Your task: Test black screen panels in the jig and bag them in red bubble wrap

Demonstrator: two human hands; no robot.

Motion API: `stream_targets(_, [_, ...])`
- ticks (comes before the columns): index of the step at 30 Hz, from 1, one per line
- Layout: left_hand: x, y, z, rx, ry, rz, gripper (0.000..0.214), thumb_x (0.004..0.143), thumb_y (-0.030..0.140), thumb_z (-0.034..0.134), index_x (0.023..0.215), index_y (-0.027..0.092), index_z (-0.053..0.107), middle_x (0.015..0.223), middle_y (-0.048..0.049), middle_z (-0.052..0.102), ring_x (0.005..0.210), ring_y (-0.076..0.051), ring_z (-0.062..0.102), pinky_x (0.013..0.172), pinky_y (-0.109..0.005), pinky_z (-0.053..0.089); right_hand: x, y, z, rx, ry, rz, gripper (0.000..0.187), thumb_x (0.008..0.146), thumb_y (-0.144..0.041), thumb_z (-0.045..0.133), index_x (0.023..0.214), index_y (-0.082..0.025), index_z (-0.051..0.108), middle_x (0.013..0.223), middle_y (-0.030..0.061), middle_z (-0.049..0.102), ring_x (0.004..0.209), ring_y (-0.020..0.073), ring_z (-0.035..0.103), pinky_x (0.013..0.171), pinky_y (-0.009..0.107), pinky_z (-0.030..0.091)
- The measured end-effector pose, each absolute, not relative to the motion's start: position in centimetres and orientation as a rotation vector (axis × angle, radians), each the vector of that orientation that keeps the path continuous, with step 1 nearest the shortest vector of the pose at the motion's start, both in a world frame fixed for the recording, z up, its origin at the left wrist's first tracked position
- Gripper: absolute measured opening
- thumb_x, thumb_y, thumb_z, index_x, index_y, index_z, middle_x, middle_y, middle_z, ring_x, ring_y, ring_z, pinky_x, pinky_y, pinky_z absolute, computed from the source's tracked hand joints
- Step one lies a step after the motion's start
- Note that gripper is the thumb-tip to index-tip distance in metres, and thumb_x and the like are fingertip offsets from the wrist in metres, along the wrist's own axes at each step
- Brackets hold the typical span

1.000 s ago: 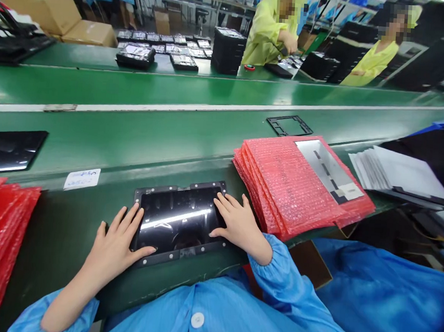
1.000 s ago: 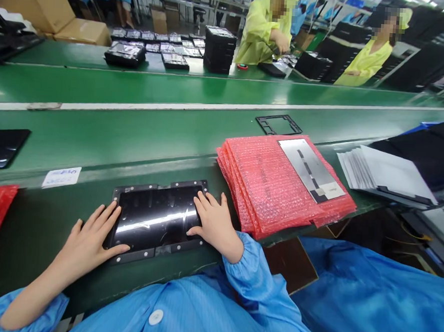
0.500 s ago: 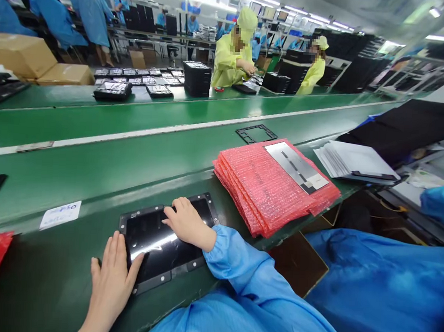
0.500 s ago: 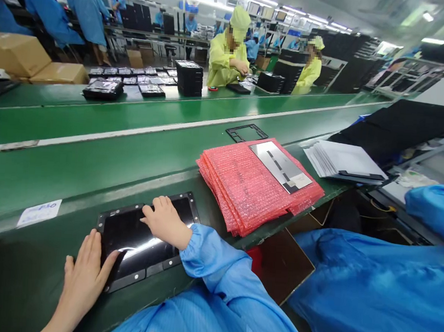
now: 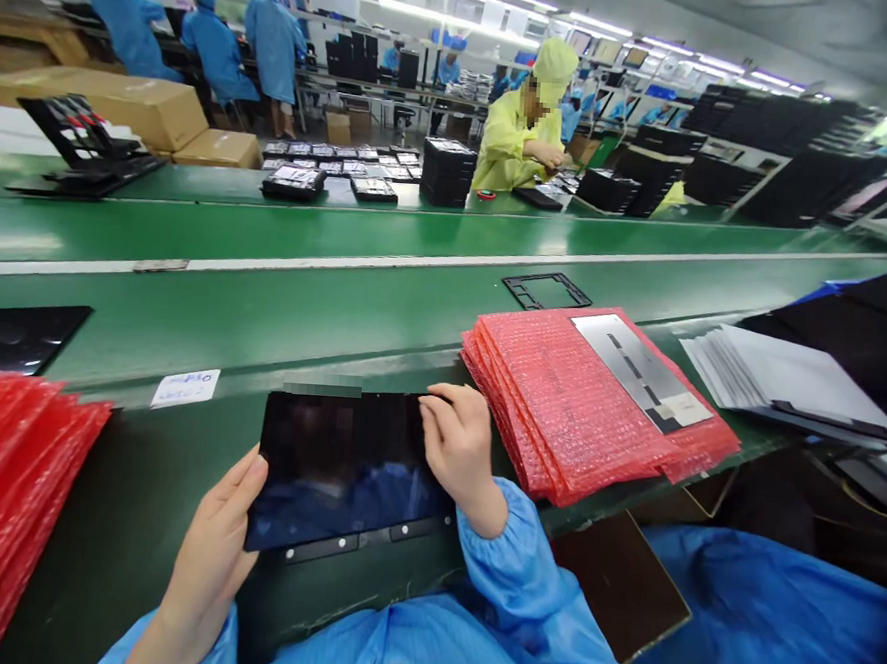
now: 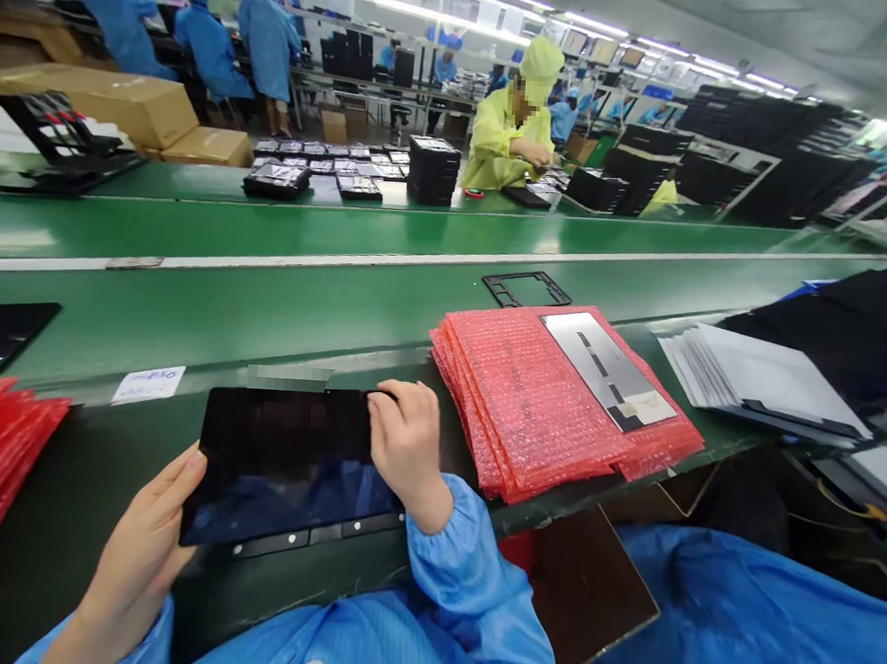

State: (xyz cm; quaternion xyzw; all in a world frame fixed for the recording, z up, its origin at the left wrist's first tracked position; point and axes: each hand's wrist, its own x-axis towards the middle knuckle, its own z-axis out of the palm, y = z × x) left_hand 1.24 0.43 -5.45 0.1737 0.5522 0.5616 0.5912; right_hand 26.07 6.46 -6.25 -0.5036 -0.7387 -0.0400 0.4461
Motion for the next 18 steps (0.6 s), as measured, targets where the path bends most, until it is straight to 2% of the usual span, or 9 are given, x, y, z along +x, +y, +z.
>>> stream_targets(3, [-0.2, 1.3, -6.3, 0.335, 1.178, 1.358, 0.049, 0.080, 0.025, 0.073, 0.128, 0.026, 0.064, 0.118, -0.0041, 0.073, 0.107, -0.026, 0.069, 0.090, -0.033, 0.059, 27.8, 5.1, -6.3, -1.327, -1.648, 0.006, 0.023, 0.095, -0.023, 0.052, 0.112, -0.019, 0.068, 0.117, 0.0140, 0.066, 0.111, 0.0256, 0.060, 0.099, 0.045, 0.047])
stream_targets(6, [-1.3, 1.7, -7.4, 0.285, 1.096, 1.405, 0.044, 0.084, 0.019, 0.065, 0.126, 0.028, 0.065, 0.117, -0.0031, 0.074, 0.105, -0.025, 0.070, 0.087, -0.033, 0.060, 29.0, 3.8, -6.3, -1.389, -1.578, 0.428, 0.032, 0.097, -0.033, 0.049, 0.121, -0.019, 0.065, 0.113, 0.0119, 0.070, 0.105, 0.0244, 0.066, 0.095, 0.041, 0.052])
stream_targets(8, [-1.7, 1.9, -7.9, 0.253, 1.088, 1.417, 0.041, 0.084, 0.019, 0.063, 0.124, 0.029, 0.066, 0.115, -0.0025, 0.074, 0.104, -0.026, 0.070, 0.085, -0.035, 0.062, 29.4, 3.1, -6.1, -1.379, -1.601, 0.753, 0.035, 0.099, -0.039, 0.044, 0.114, -0.020, 0.069, 0.101, 0.0081, 0.073, 0.094, 0.0225, 0.069, 0.089, 0.038, 0.054])
stream_targets(10, [-1.9, 2.1, -8.3, 0.235, 1.106, 1.403, 0.037, 0.084, 0.023, 0.063, 0.120, 0.030, 0.067, 0.113, -0.0022, 0.075, 0.104, -0.027, 0.070, 0.083, -0.037, 0.063, 29.4, 2.5, -5.9, -1.350, -1.639, 0.938, 0.037, 0.099, -0.043, 0.043, 0.100, -0.020, 0.072, 0.085, 0.0044, 0.072, 0.080, 0.0204, 0.067, 0.080, 0.034, 0.054])
stream_targets(14, [-1.8, 2.2, -8.6, 0.241, 1.170, 1.345, 0.029, 0.086, 0.029, 0.062, 0.114, 0.031, 0.069, 0.110, -0.0009, 0.076, 0.106, -0.028, 0.070, 0.083, -0.040, 0.063, 28.9, 1.8, -5.4, -1.361, -1.651, 0.965, 0.035, 0.096, -0.045, 0.048, 0.080, -0.019, 0.066, 0.061, -0.0021, 0.055, 0.058, 0.0144, 0.051, 0.057, 0.026, 0.042])
stream_targets(18, [-2.0, 2.2, -8.8, 0.231, 1.187, 1.369, 0.028, 0.085, 0.027, 0.062, 0.111, 0.031, 0.070, 0.105, 0.0010, 0.077, 0.107, -0.027, 0.069, 0.084, -0.039, 0.063, 28.7, 1.6, -5.3, -1.356, -1.664, 0.932, 0.038, 0.097, -0.042, 0.046, 0.070, -0.019, 0.058, 0.059, -0.0044, 0.040, 0.055, 0.0111, 0.039, 0.053, 0.025, 0.030])
